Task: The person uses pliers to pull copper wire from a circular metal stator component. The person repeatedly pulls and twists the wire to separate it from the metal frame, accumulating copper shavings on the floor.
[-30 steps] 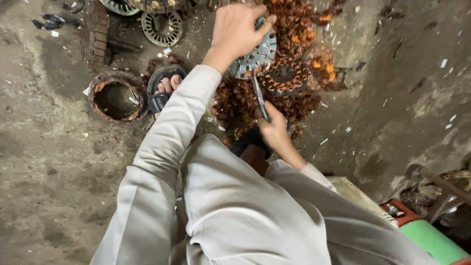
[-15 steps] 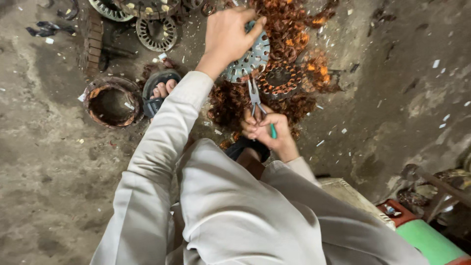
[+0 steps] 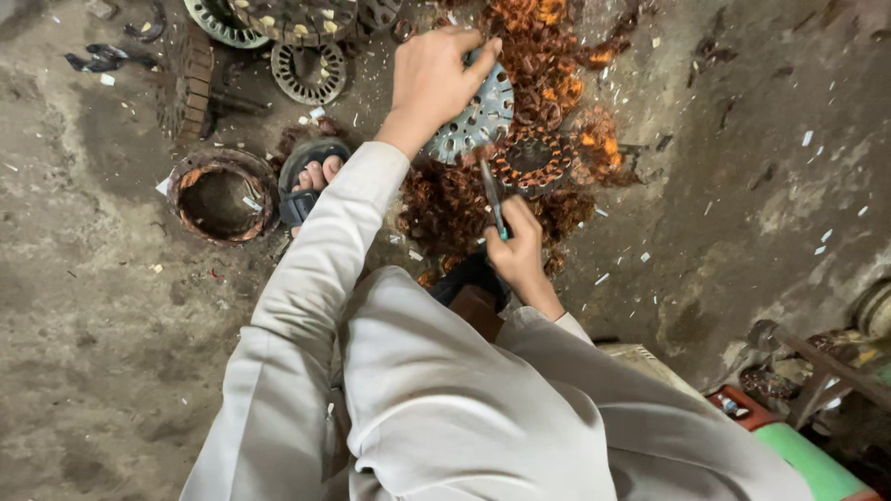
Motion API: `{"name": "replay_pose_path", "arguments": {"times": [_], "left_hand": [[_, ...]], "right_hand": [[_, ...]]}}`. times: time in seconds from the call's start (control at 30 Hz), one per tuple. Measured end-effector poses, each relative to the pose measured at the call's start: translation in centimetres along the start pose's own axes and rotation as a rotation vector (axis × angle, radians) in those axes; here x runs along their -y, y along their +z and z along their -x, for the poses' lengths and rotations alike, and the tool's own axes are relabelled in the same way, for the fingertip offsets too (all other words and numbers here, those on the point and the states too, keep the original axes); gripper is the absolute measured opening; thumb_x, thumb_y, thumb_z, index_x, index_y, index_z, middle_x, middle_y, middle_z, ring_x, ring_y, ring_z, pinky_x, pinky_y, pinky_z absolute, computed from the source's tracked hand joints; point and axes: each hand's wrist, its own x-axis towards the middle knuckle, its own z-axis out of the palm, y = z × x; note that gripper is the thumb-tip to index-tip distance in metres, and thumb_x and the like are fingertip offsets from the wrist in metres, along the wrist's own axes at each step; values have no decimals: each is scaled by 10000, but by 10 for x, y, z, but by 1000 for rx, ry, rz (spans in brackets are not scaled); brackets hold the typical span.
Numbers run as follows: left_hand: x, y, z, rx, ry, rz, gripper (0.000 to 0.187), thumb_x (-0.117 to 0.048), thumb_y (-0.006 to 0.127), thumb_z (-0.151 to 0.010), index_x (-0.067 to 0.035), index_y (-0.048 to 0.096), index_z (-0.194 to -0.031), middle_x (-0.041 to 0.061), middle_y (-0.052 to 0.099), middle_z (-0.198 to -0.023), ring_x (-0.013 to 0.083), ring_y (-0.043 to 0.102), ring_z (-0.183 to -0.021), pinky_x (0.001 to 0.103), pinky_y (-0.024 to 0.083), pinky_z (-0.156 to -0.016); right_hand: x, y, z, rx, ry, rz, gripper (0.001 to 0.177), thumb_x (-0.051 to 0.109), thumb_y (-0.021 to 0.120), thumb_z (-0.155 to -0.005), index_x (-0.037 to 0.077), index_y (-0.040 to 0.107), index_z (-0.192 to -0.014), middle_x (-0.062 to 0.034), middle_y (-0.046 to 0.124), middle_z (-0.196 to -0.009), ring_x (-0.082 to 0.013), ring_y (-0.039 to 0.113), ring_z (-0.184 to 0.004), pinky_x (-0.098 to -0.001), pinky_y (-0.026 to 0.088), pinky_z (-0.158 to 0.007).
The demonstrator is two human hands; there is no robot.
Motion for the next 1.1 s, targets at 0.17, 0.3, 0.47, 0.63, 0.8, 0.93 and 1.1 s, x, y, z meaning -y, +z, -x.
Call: {"name": "replay_pose_path", "arguments": {"times": [0.17,0.3,0.47,0.63,0.8,0.93,1.1], "left_hand": [[0,0,-5,-25,-10,0,466,-518,558,-984,-125,797,-910,103,738,-921,264,704,-677,436,527,-579],[-1,10,6,-216,36,42,477,-509,555,-1010,-116,794,-886,81,757,-938,266,720,-833,419,554,-704],[2,2,38,-356,-165,31,464,-467,570,-1016,-67,789,-933,124,758,-948,351,687,-880,458,546,-742],[6,-24,85,-143,-338,29,449,-466,598,-1023,-73,797,-937,169,749,-861,353,705,-792,468,551,-728],[-11,-31,150,555,-750,1094,316,-353,691,-950,-49,773,-929,95,777,-845,145,692,-639,368,549,-577],[-28,-47,148,348,-197,753,259,-275,662,-1022,-42,768,-983,94,764,-885,213,742,-754,365,573,-661],[-41,-83,84,-148,234,146,282,-142,768,-931,8,695,-1158,165,654,-1161,400,637,-1045,453,520,-906]], "right_hand": [[41,-49,-30,-570,-361,131,273,55,619,-837,-6,604,-1102,-97,581,-973,-249,544,-834,-406,459,-712],[58,-71,-39,-497,56,-616,313,65,642,-840,13,578,-1142,-172,611,-907,-314,553,-791,-435,470,-735],[63,-47,-16,45,676,-1656,338,108,567,-786,-21,562,-1099,-304,616,-1320,-451,602,-1245,-603,425,-1143],[32,-32,31,209,705,-1371,377,76,560,-768,-22,560,-1133,-327,574,-1387,-474,582,-1259,-612,460,-1090],[8,-26,59,193,759,-1316,450,25,540,-716,38,576,-1165,-224,585,-1178,-480,612,-1220,-615,529,-965],[0,-30,78,138,837,-1139,394,-21,509,-748,-3,571,-1137,-207,591,-1186,-437,617,-1206,-554,543,-966],[-39,-22,94,307,765,-983,342,-31,515,-760,-1,580,-1095,-154,636,-1181,-361,645,-1220,-444,525,-966]]}}
